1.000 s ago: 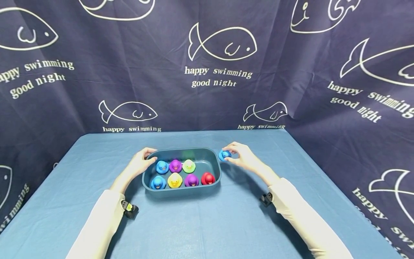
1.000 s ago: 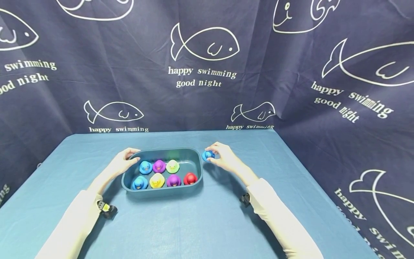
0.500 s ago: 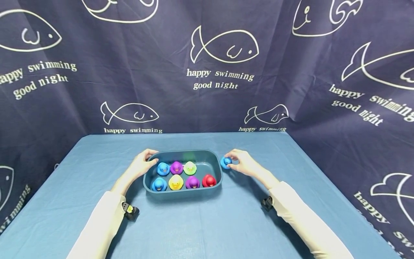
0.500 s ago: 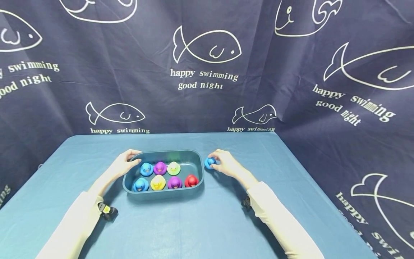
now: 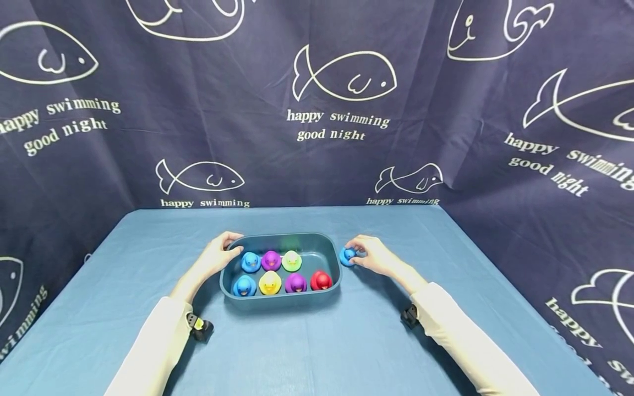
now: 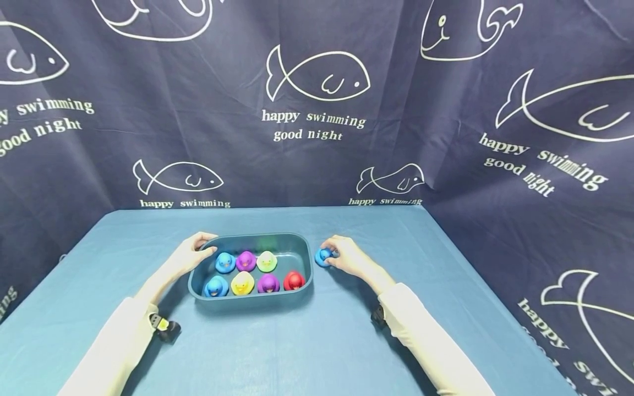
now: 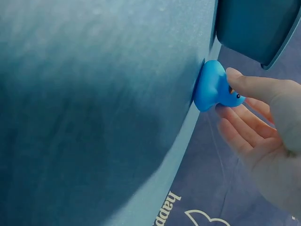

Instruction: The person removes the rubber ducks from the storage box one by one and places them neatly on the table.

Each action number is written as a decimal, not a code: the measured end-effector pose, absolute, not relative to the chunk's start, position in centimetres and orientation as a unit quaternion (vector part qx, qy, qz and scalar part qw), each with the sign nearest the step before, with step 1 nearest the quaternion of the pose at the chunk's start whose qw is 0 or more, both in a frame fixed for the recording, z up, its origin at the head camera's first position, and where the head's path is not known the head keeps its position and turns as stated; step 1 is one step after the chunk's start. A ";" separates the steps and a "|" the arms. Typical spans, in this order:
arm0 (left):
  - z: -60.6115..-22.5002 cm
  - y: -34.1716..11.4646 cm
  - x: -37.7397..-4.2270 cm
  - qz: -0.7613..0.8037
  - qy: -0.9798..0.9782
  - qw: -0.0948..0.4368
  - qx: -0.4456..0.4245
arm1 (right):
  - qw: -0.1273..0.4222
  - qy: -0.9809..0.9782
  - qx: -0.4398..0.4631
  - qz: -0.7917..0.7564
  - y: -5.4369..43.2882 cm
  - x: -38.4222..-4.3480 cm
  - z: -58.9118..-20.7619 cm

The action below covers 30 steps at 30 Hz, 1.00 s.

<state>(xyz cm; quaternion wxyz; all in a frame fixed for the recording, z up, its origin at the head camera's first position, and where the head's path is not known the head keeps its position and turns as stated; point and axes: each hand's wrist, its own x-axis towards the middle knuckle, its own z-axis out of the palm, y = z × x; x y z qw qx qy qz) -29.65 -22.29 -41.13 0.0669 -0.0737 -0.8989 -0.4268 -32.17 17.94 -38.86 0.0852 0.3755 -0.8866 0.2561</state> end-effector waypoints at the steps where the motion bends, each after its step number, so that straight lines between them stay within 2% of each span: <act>1: -41.2 -22.3 -29.7 -0.427 -0.899 0.066 -0.072 | 0.084 -0.886 0.375 0.258 17.9 -32.1 -38.9; 20: -41.2 -22.4 -29.6 -0.431 -0.898 0.058 -0.070 | 0.087 -0.887 0.385 0.242 18.2 -32.5 -39.0; 30: -41.1 -22.4 -29.5 -0.433 -0.897 0.059 -0.071 | 0.154 -0.858 0.422 0.249 17.8 -32.5 -38.0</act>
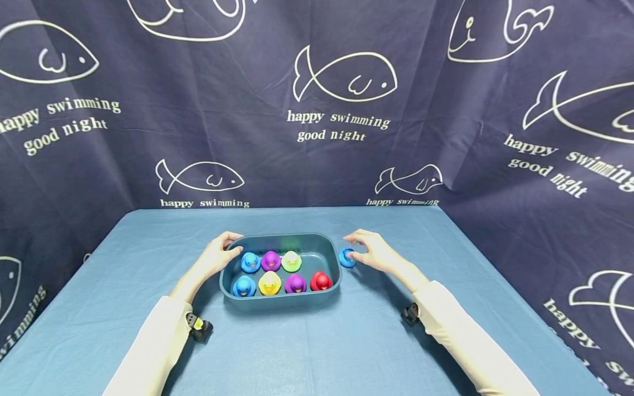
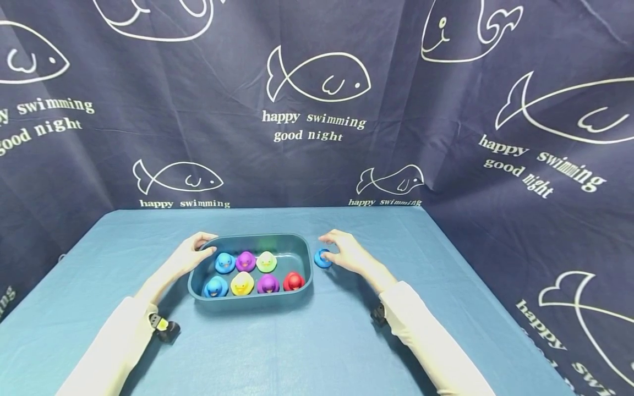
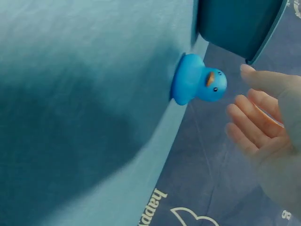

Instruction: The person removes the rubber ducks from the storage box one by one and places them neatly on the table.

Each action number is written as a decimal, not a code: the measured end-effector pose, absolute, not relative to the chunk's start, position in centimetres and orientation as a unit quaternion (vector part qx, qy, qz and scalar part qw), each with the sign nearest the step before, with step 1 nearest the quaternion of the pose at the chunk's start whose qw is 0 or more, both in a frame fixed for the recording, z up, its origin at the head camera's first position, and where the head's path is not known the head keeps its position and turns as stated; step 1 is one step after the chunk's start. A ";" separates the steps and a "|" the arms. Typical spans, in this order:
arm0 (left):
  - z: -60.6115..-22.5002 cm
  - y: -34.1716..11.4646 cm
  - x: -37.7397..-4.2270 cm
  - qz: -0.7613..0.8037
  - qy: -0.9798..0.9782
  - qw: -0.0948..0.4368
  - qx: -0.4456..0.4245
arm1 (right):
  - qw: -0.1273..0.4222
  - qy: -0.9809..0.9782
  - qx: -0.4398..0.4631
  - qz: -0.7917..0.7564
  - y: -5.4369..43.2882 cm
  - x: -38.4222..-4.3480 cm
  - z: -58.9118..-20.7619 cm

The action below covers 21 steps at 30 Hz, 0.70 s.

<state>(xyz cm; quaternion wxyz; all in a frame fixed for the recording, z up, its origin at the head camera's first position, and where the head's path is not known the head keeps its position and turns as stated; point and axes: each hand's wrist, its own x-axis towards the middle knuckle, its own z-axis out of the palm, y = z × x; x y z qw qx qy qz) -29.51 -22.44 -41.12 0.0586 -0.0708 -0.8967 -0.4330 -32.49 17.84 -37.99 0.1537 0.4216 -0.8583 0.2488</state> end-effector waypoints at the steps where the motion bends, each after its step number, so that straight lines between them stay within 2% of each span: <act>1: -41.1 -22.4 -29.5 -0.432 -0.897 0.059 -0.071 | 0.158 -0.858 0.420 0.251 17.7 -32.5 -37.8; 11: -41.0 -22.4 -29.6 -0.429 -0.899 0.054 -0.069 | 0.186 -0.850 0.417 0.265 15.9 -32.1 -36.4; 21: -41.1 -22.4 -29.6 -0.433 -0.897 0.055 -0.071 | 0.175 -0.830 0.447 0.284 13.7 -31.7 -35.8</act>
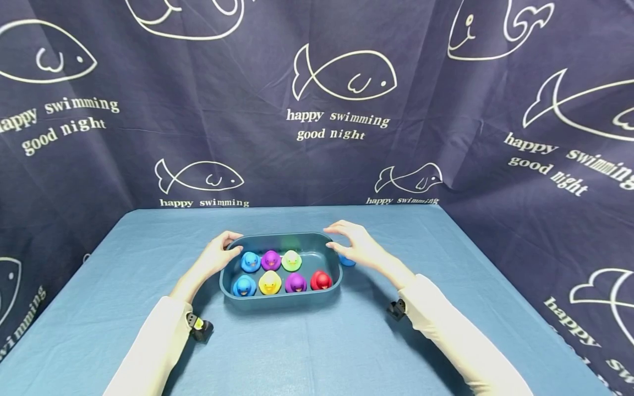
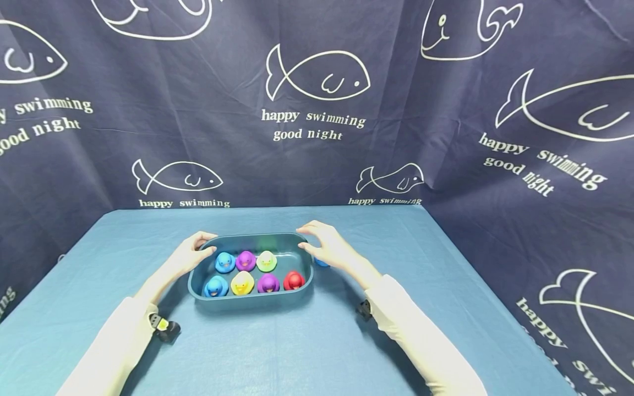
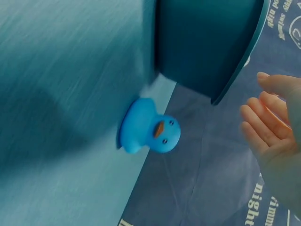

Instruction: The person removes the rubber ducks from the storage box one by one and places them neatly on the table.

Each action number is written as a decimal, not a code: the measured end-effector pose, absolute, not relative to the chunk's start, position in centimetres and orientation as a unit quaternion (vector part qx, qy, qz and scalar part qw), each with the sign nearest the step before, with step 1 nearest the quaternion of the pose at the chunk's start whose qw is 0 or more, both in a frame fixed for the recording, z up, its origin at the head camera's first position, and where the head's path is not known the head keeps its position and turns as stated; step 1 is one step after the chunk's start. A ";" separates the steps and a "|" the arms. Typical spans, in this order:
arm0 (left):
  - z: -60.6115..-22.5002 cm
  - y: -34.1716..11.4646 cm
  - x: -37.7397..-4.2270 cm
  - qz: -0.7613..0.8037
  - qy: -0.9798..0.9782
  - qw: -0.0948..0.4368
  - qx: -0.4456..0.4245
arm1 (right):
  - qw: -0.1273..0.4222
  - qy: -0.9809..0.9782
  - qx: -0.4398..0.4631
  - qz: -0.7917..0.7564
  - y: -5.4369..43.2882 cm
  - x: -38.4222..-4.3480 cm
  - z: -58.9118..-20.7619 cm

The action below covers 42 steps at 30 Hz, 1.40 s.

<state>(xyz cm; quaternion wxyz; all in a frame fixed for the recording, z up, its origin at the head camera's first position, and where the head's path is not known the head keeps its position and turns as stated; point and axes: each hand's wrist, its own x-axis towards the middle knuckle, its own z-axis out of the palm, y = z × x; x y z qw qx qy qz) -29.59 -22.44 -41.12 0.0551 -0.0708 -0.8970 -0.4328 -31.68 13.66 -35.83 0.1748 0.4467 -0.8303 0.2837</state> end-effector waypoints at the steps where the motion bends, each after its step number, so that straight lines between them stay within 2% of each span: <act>1: -41.1 -22.5 -29.6 -0.433 -0.897 0.055 -0.070 | 0.171 -0.830 0.448 0.285 13.4 -31.7 -35.8; 28: -41.0 -22.5 -29.7 -0.426 -0.901 0.047 -0.064 | 0.127 -0.810 0.504 0.272 7.9 -31.5 -36.6; 42: -40.8 -22.3 -29.5 -0.423 -0.902 0.051 -0.066 | 0.091 -0.837 0.484 0.238 6.3 -31.7 -37.5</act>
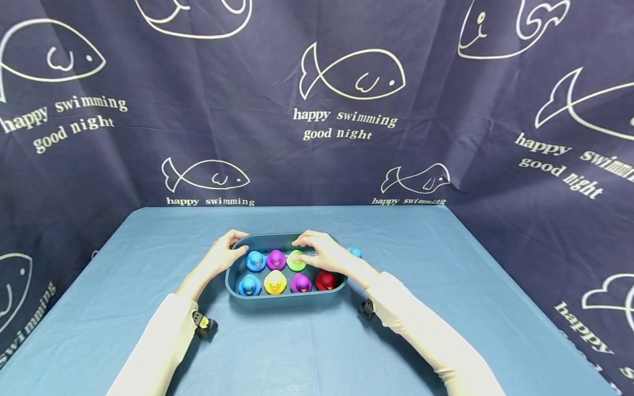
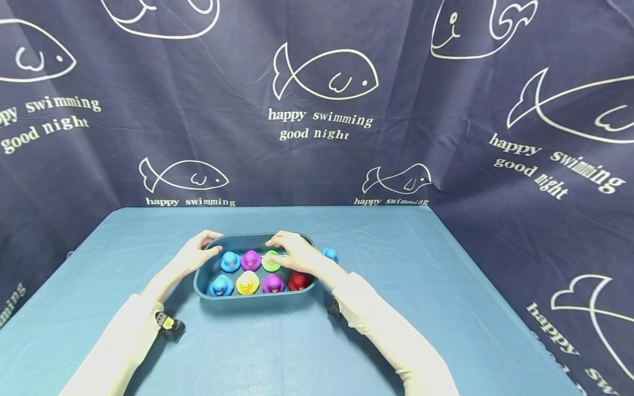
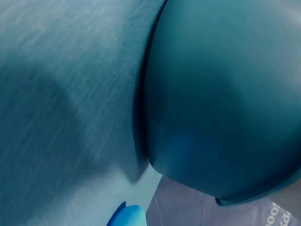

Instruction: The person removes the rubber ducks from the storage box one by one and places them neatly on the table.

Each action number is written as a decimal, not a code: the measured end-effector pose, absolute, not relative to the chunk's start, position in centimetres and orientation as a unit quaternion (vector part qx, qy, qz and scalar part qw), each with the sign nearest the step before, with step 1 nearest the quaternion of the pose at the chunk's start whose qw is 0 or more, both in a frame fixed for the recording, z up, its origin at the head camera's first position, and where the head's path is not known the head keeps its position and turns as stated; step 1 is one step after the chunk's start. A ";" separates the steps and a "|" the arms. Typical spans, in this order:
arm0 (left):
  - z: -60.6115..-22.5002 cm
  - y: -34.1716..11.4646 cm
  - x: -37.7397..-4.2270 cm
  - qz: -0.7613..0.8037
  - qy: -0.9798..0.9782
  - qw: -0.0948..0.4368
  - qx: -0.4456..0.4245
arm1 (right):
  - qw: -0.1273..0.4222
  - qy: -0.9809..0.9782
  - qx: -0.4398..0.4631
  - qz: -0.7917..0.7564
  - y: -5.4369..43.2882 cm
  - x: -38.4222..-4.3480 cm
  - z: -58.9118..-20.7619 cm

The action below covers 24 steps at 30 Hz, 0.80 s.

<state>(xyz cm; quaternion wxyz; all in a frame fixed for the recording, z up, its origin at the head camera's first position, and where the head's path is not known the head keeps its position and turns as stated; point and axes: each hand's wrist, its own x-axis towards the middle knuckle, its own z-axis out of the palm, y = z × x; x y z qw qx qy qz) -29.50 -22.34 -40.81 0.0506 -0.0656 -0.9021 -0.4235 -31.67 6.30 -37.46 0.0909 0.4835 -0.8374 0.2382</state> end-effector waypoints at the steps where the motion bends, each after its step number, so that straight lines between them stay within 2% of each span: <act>1: -40.8 -22.3 -29.5 -0.423 -0.902 0.050 -0.065 | 0.089 -0.839 0.482 0.238 6.2 -31.7 -37.5; 24: -40.7 -22.3 -29.5 -0.425 -0.902 0.045 -0.065 | 0.059 -0.859 0.466 0.204 6.0 -31.8 -38.5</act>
